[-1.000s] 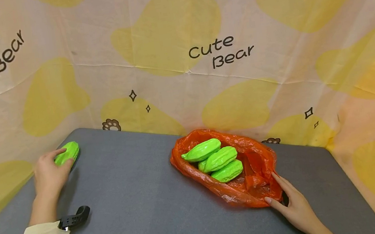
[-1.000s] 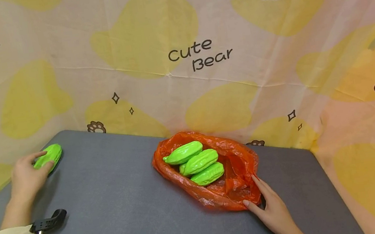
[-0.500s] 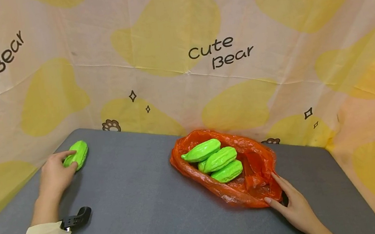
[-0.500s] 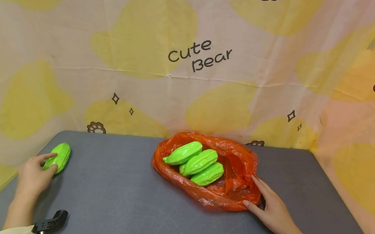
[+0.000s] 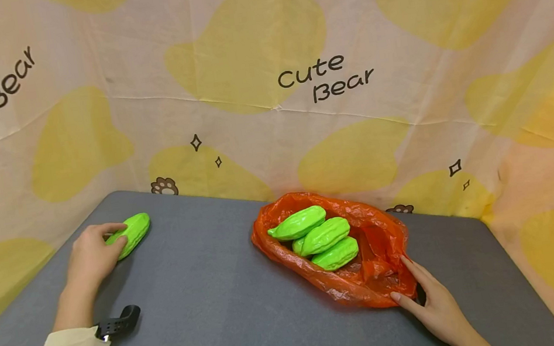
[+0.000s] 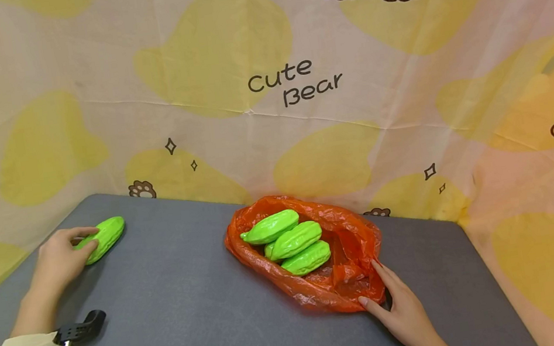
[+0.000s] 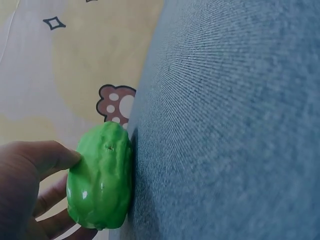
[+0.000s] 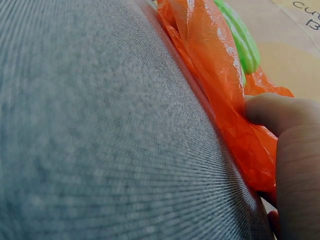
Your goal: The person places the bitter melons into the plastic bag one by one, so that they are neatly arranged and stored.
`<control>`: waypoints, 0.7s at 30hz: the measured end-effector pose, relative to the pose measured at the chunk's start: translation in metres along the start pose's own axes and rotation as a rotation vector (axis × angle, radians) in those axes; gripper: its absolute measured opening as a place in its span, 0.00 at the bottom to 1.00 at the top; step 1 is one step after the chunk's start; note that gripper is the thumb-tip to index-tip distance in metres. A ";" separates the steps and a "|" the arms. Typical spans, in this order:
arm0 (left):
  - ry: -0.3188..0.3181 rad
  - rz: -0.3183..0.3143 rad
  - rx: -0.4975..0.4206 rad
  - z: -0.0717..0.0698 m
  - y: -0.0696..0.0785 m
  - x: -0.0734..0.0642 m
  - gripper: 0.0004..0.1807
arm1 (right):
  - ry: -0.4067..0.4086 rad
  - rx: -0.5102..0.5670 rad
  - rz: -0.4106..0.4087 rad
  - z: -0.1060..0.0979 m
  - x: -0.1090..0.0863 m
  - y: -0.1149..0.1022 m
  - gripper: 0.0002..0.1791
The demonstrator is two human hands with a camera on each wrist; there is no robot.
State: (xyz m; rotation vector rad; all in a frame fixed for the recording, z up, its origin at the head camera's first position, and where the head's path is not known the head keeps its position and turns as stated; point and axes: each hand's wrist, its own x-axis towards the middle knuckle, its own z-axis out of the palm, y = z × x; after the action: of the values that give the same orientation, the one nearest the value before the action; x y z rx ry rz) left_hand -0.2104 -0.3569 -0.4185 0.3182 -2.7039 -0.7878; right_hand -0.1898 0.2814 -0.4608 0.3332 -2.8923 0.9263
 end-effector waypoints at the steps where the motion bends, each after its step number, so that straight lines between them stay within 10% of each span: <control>1: 0.006 0.003 0.000 0.001 0.001 0.000 0.19 | 0.000 -0.001 0.000 0.000 0.000 0.000 0.45; 21: 0.020 0.021 -0.005 0.007 0.012 -0.001 0.21 | 0.010 -0.003 -0.004 0.000 0.000 -0.001 0.45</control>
State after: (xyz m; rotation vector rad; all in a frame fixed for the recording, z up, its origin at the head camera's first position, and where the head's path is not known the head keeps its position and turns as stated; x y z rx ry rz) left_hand -0.2131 -0.3436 -0.4181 0.2940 -2.6816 -0.7814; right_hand -0.1892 0.2806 -0.4597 0.3334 -2.8823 0.9205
